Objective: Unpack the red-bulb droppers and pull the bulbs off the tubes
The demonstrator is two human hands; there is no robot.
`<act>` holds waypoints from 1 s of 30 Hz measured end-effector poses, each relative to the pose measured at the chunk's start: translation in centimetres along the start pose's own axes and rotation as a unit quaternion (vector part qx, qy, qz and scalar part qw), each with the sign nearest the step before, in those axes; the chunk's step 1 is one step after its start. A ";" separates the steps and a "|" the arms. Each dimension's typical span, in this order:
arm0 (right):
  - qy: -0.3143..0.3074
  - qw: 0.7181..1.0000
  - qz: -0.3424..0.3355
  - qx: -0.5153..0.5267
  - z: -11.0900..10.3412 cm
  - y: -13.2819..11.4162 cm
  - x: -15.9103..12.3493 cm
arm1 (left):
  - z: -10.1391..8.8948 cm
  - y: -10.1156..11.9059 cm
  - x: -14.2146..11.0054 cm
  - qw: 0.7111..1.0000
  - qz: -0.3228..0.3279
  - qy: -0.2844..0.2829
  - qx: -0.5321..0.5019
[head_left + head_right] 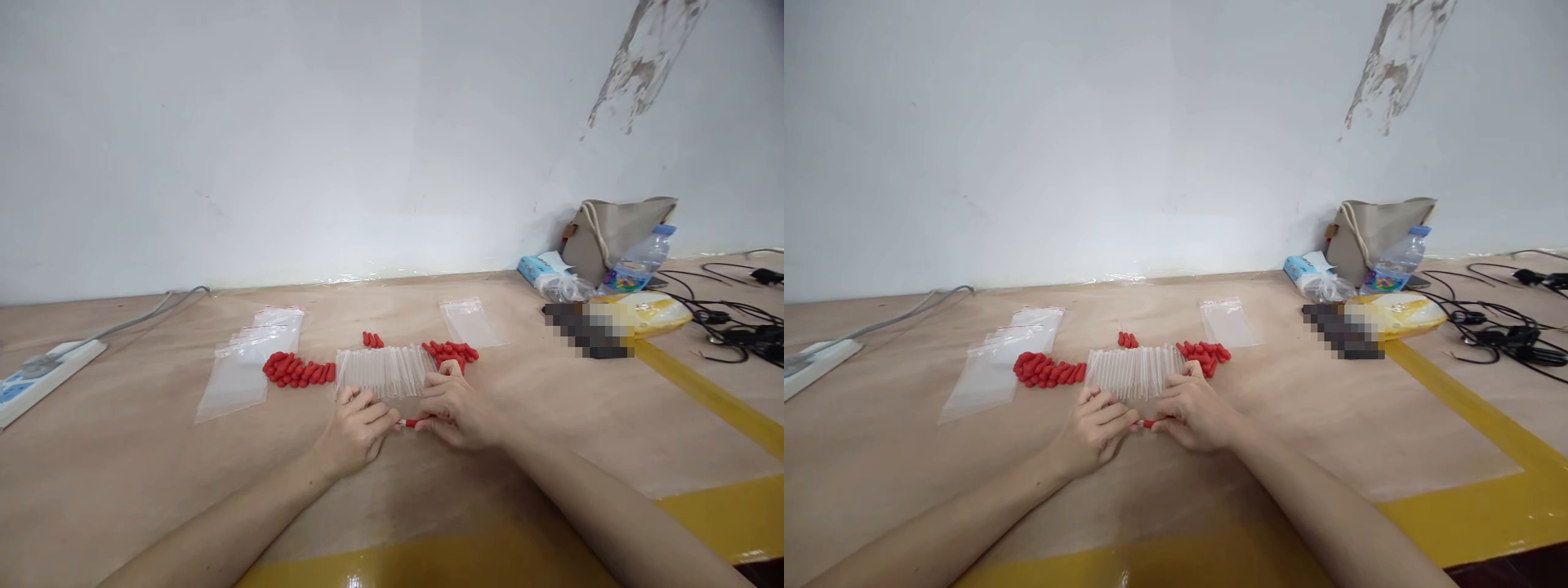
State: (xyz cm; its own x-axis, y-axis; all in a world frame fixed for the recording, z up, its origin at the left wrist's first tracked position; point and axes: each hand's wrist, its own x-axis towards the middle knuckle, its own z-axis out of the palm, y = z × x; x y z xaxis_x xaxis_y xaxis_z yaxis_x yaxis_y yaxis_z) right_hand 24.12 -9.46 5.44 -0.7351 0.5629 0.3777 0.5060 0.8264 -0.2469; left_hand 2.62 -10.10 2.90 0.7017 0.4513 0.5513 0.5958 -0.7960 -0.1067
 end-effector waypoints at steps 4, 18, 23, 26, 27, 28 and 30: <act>-0.021 0.999 0.002 0.035 0.0 0.1 -0.1 | 0.3 0.1 0.1 0.999 0.012 0.030 0.000; 0.374 0.813 0.361 0.261 -0.6 10.2 -2.4 | 0.7 -2.2 0.0 0.980 -0.193 0.001 -0.047; 0.386 0.787 0.419 0.238 0.1 12.6 -3.6 | 2.6 -3.0 3.9 0.978 -0.206 -0.008 -0.039; 0.381 0.789 0.426 0.226 0.3 12.9 -3.8 | 3.5 -2.9 5.4 0.978 -0.205 -0.012 -0.032; 0.378 0.790 0.427 0.223 0.4 12.9 -3.8 | 3.8 -2.7 5.6 0.979 -0.201 -0.017 -0.030; 0.372 0.793 0.428 0.222 0.4 12.9 -3.8 | 4.0 -2.5 5.8 0.980 -0.193 -0.021 -0.031; 0.357 0.801 0.425 0.226 0.7 12.9 -3.8 | 4.4 -2.1 5.9 0.983 -0.175 -0.021 -0.042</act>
State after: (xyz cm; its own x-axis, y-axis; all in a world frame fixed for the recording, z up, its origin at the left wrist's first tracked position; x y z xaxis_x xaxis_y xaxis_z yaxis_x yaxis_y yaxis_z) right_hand 33.16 -0.97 0.22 0.3141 0.9085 0.2757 0.3534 0.1577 -0.9221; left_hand 7.18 -3.97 2.73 0.4758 0.7185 0.5073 0.7704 -0.6187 0.1537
